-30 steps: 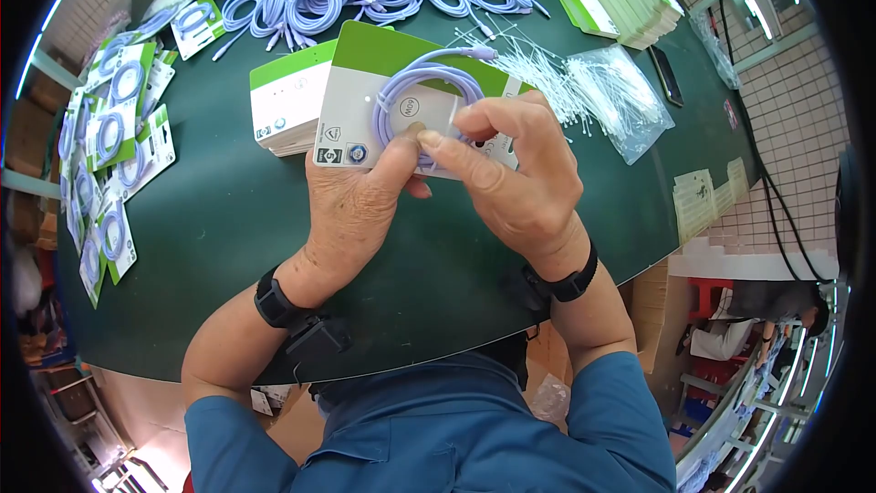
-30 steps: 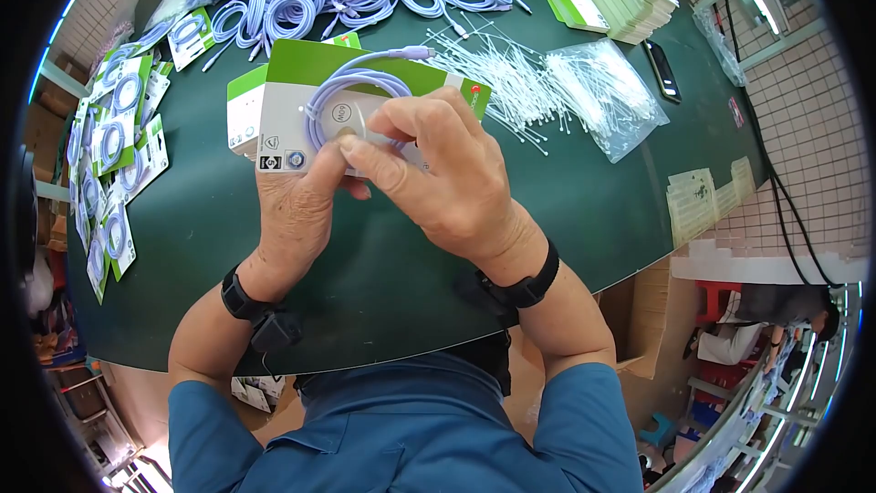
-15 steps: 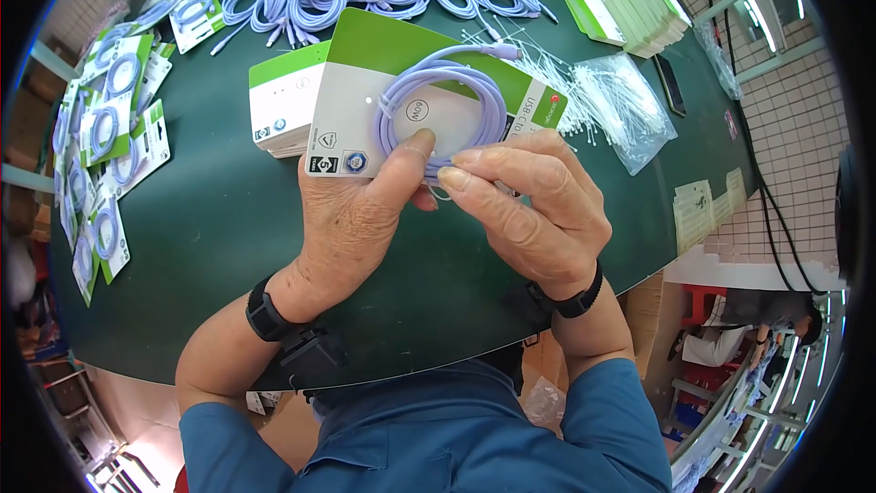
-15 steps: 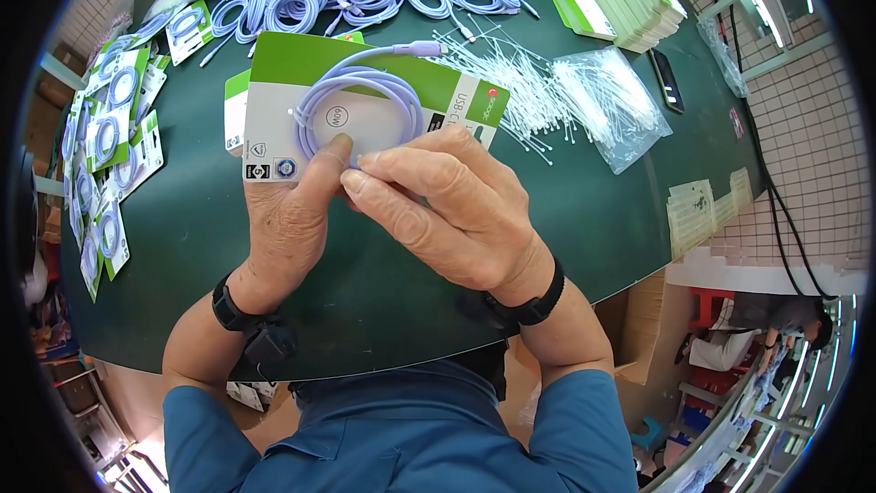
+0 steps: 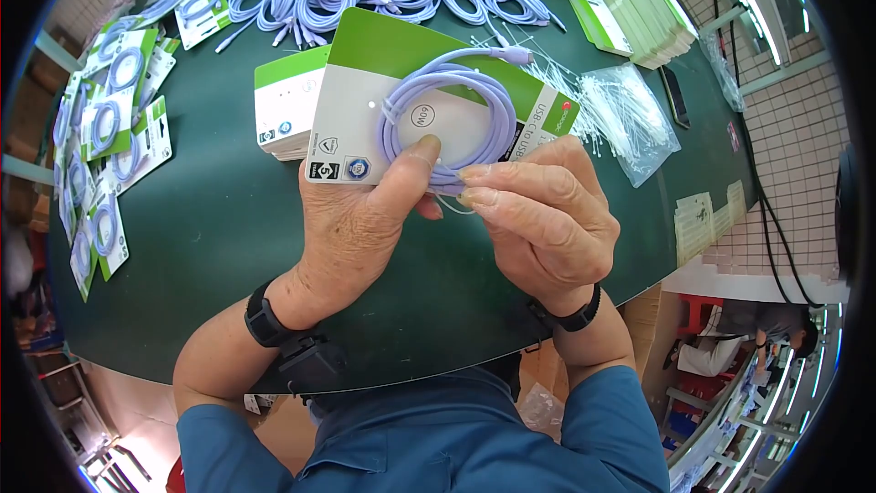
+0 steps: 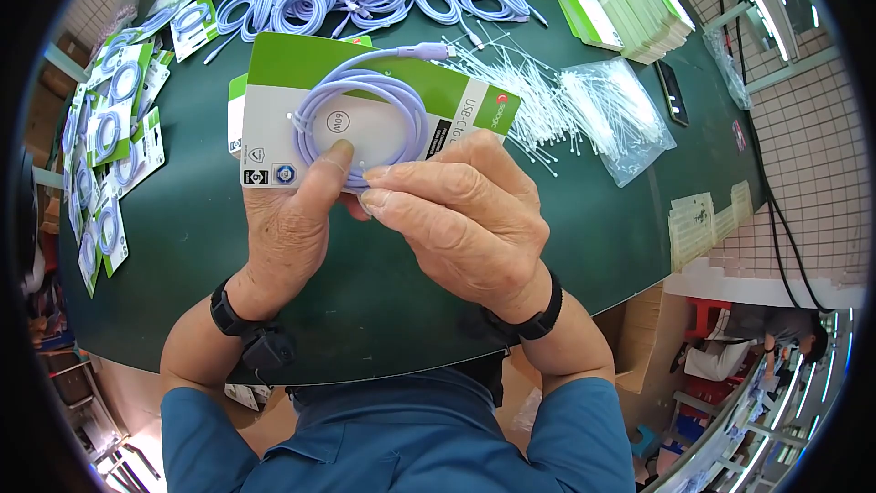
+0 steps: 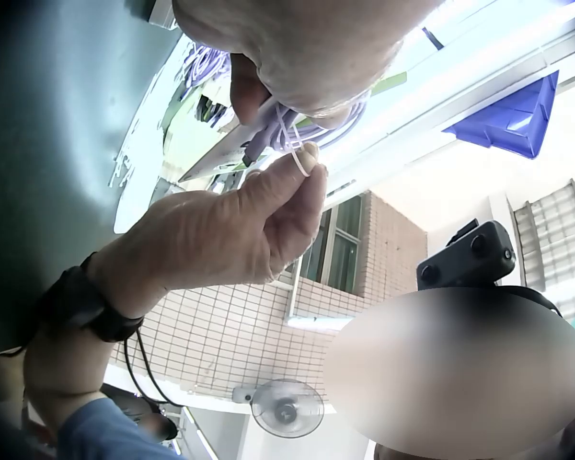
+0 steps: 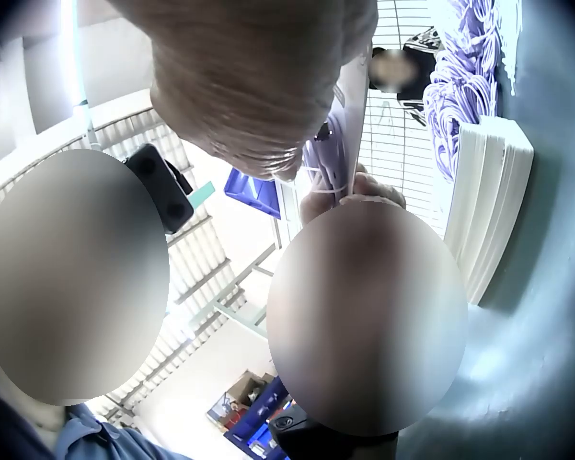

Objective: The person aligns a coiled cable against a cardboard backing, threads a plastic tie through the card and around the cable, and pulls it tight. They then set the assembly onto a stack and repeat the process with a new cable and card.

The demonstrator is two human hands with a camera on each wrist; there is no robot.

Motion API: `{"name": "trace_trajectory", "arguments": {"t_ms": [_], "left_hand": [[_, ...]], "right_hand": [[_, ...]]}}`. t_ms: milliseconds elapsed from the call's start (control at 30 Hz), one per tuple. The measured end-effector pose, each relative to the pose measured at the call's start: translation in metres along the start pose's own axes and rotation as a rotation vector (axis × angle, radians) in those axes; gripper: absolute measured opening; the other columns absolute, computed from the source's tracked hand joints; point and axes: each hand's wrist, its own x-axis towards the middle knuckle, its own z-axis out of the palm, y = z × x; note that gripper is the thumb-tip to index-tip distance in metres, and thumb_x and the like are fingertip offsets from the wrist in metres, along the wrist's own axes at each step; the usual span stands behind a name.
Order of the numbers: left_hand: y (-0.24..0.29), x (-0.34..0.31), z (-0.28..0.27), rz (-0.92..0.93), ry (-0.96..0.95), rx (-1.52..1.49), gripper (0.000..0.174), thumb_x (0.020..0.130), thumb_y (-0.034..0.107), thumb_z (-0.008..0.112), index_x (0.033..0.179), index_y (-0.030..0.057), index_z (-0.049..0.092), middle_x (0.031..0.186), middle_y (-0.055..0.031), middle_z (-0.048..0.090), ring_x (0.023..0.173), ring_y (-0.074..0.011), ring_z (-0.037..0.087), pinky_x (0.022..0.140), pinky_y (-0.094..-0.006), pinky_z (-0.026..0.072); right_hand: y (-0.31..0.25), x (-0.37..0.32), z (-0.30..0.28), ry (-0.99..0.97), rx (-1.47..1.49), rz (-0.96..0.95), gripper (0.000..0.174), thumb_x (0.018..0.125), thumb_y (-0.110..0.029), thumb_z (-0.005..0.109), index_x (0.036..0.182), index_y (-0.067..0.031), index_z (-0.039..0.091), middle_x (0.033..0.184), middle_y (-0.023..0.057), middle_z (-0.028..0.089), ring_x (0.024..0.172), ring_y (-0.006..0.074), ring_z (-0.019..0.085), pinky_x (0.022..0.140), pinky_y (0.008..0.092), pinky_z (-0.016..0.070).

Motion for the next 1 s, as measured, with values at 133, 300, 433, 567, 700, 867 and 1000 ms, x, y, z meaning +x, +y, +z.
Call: {"name": "trace_trajectory", "arguments": {"t_ms": [133, 300, 433, 567, 700, 867, 1000], "left_hand": [[0.001, 0.0, 0.0, -0.003, -0.002, 0.0, 0.026, 0.093, 0.003, 0.074, 0.117, -0.0051, 0.066, 0.097, -0.0107, 0.073, 0.067, -0.0139, 0.07, 0.055, -0.0267, 0.0576], [0.001, 0.0, 0.0, -0.005, -0.002, 0.004, 0.026, 0.093, 0.003, 0.074, 0.116, -0.0051, 0.066, 0.096, -0.0104, 0.073, 0.067, -0.0139, 0.07, 0.054, -0.0267, 0.0575], [0.001, -0.001, 0.001, -0.005, -0.003, 0.009, 0.025, 0.093, 0.003, 0.074, 0.115, -0.005, 0.066, 0.096, -0.0102, 0.073, 0.066, -0.0142, 0.07, 0.054, -0.0266, 0.0573], [0.0, -0.001, 0.001, -0.009, 0.0, 0.015, 0.024, 0.093, 0.004, 0.074, 0.114, -0.005, 0.067, 0.095, -0.01, 0.074, 0.066, -0.0141, 0.07, 0.054, -0.0263, 0.0569], [0.0, -0.001, 0.0, -0.014, -0.009, 0.036, 0.023, 0.093, 0.006, 0.075, 0.113, -0.0047, 0.068, 0.092, -0.0093, 0.074, 0.066, -0.0136, 0.07, 0.054, -0.0262, 0.0564], [-0.009, -0.001, -0.003, -0.003, -0.008, 0.065, 0.024, 0.094, 0.007, 0.075, 0.113, -0.0044, 0.068, 0.091, -0.0082, 0.074, 0.066, -0.0125, 0.07, 0.055, -0.0254, 0.0561], [-0.022, -0.001, -0.009, 0.101, -0.041, 0.18, 0.023, 0.094, 0.008, 0.075, 0.113, -0.0046, 0.069, 0.09, -0.0073, 0.074, 0.067, -0.0112, 0.069, 0.057, -0.0249, 0.0557]], "right_hand": [[0.002, -0.001, 0.002, 0.007, 0.013, 0.005, 0.037, 0.069, 0.004, 0.087, 0.103, -0.0081, 0.079, 0.101, 0.0075, 0.08, 0.076, 0.0203, 0.066, 0.063, 0.0285, 0.0518], [0.006, -0.002, 0.001, 0.01, 0.009, -0.003, 0.037, 0.069, 0.005, 0.085, 0.104, -0.0084, 0.079, 0.101, 0.0076, 0.08, 0.075, 0.0204, 0.066, 0.063, 0.0288, 0.0515], [0.004, -0.002, 0.002, 0.004, 0.009, 0.006, 0.037, 0.069, 0.005, 0.085, 0.104, -0.0084, 0.079, 0.1, 0.0075, 0.08, 0.075, 0.0204, 0.066, 0.063, 0.0288, 0.0515], [0.006, -0.002, 0.003, -0.006, 0.007, 0.003, 0.037, 0.069, 0.005, 0.085, 0.104, -0.0086, 0.079, 0.1, 0.0068, 0.08, 0.075, 0.0203, 0.066, 0.063, 0.0289, 0.0513], [0.007, -0.002, 0.004, -0.008, 0.008, 0.011, 0.036, 0.07, 0.006, 0.084, 0.103, -0.0083, 0.079, 0.099, 0.006, 0.079, 0.075, 0.021, 0.066, 0.063, 0.0287, 0.0512], [0.005, 0.0, 0.003, -0.093, 0.001, 0.086, 0.024, 0.08, 0.007, 0.084, 0.099, -0.0071, 0.076, 0.095, 0.0096, 0.079, 0.074, 0.021, 0.066, 0.064, 0.0296, 0.051], [0.006, 0.0, 0.008, -0.116, 0.072, 0.191, 0.023, 0.078, 0.011, 0.079, 0.095, -0.0032, 0.074, 0.092, 0.0106, 0.078, 0.074, 0.0241, 0.072, 0.064, 0.0315, 0.0555]]}}
